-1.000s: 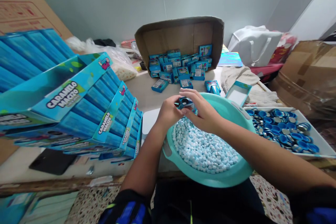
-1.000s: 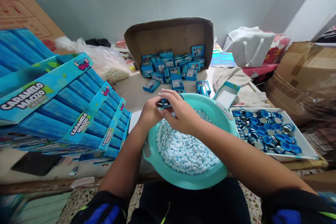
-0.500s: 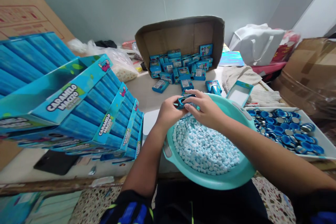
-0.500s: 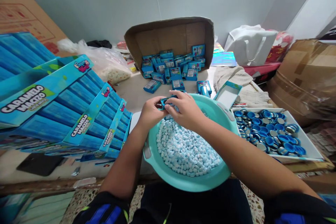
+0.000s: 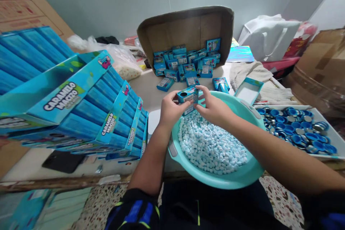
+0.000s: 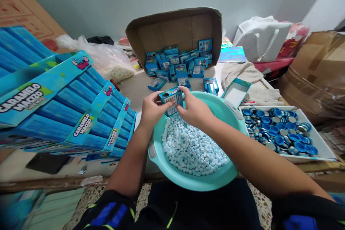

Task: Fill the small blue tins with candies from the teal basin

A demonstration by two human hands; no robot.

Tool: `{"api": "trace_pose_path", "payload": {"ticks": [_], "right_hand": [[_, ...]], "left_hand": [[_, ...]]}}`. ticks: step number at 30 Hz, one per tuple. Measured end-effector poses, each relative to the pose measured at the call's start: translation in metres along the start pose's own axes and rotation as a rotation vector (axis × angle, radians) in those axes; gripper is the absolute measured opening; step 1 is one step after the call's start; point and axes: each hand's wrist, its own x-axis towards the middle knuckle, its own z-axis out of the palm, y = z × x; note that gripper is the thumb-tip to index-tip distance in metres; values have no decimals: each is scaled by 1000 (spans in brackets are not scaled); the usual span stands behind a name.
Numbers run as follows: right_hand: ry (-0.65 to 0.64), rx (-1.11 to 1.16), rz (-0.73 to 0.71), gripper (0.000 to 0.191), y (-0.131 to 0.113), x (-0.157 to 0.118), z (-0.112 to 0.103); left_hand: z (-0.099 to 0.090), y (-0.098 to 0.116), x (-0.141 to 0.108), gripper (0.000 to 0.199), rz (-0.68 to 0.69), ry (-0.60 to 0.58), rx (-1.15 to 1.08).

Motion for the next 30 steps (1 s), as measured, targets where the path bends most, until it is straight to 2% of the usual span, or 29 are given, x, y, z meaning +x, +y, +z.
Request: {"api": "trace_pose_path", "payload": {"ticks": [3,5,7,9,12,17,23,30], "right_hand": [[-22,-34,30,86,4,1,4],[-60,-144,65,86,8,4,6],[-172,-312,100,73,13,8,6],[-305,-462,124,50,20,11,8],[-360,-551,157,29,27,15,11],[-315,-513,209,32,29,18,21],[-552,-391,88,63,24,21,32],[-674,-78,104,58,11,19,32]], "left_hand": [[0,0,0,40,13,32,-16],[1,-1,2,41,4,63,-42],[1,-2,4,43,-11,70,-50],[1,-4,6,43,-9,62,-24],[2,-5,8,43,30,64,33],[3,2,9,43,-2,84,7],[3,3,8,43,44,28,105],[-2,-6,11,51,99,22,192]]}}
